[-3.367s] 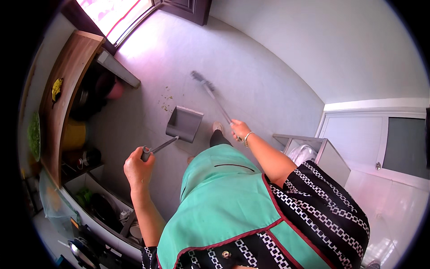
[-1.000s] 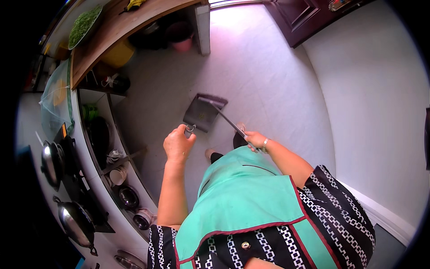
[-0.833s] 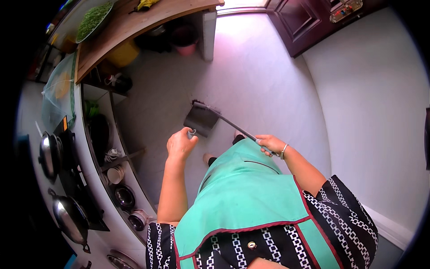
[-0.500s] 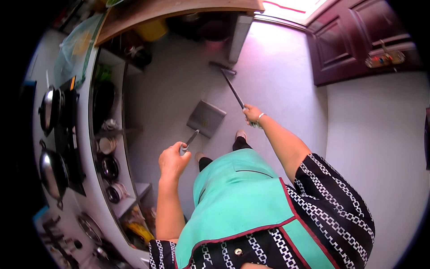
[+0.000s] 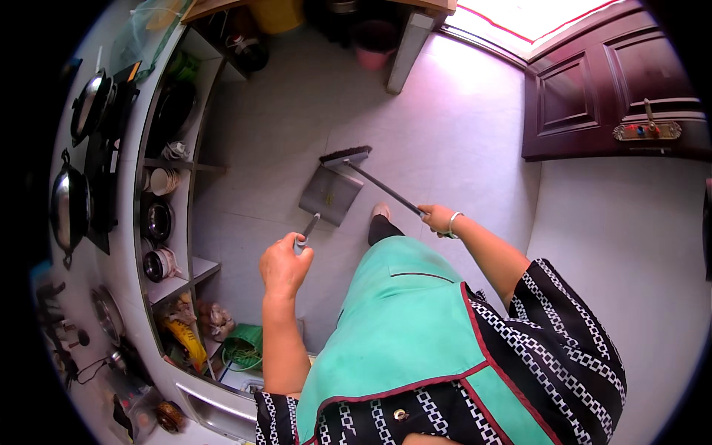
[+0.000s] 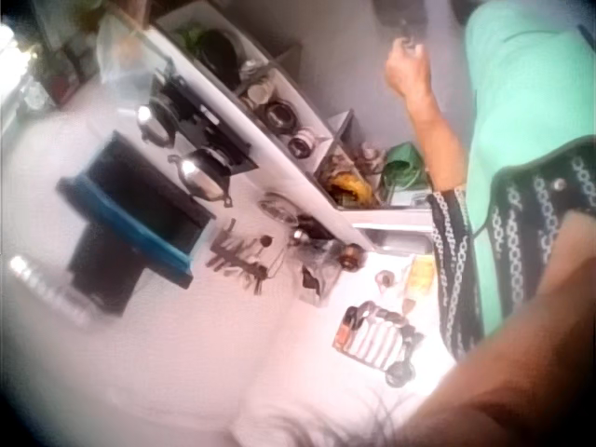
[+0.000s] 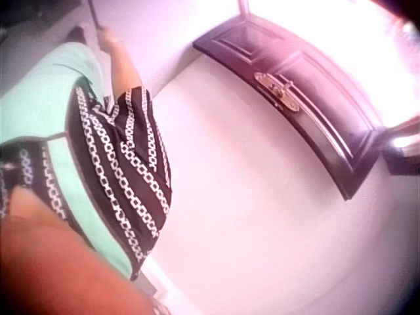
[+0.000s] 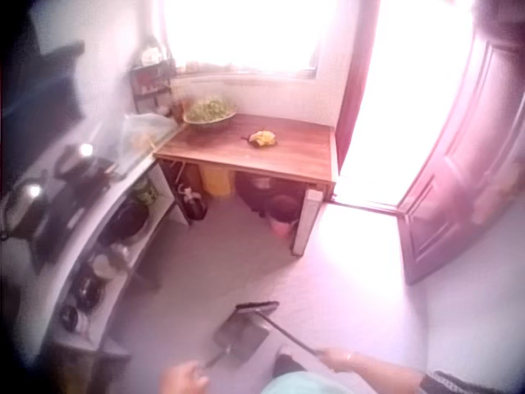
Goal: The person sweeps a tiled floor with a broom and dustpan, collecting debris into the dustpan. They then wash a metal bowl in the sink and rinse it. Finally, the person sorts green peas in a large bowl on a wooden table.
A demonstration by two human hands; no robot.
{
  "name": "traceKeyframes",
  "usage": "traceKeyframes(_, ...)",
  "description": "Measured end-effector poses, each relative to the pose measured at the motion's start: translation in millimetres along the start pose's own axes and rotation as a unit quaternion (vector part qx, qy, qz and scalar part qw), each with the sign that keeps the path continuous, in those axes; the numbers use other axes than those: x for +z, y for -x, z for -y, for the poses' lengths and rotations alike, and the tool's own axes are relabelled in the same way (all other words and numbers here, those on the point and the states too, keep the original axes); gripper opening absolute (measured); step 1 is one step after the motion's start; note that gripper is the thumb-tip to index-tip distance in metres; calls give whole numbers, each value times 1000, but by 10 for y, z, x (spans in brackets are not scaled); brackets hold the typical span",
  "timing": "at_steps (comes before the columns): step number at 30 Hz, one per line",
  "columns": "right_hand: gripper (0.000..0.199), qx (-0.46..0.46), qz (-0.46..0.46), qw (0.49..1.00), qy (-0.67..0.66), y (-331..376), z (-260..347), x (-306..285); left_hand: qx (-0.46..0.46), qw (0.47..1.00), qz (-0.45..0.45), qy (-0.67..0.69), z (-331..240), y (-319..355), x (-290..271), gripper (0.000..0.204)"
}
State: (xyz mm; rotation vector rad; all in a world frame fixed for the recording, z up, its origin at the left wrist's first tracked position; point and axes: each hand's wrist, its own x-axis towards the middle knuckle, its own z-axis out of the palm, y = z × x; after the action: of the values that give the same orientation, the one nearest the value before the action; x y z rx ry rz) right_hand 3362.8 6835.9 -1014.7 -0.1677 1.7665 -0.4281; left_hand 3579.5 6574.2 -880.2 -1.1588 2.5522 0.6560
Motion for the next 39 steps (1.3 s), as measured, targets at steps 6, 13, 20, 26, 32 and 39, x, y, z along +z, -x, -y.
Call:
traceKeyframes(6,45,-17,-45,997,-57,490,-444,39,-41,999,-1,20,181,718,226,24)
traceKeyframes(13,36,-42,-109,993,-29,-278,-350,-45,-49,997,-56,34,379,1183,414,23)
traceKeyframes(20,35,-5,-223,898,379,-531,166,-463,-58,996,-48,51,257,1125,642,24)
traceKeyframes(26,39,-14,-201,896,396,-461,380,-721,-49,997,-35,44,66,928,588,25)
traceKeyframes(32,35,-25,-64,938,340,-588,-157,-345,-35,996,-64,47,4,739,683,23)
traceKeyframes(39,36,-12,-22,953,303,395,-78,-757,-60,997,-21,49,-55,725,636,25)
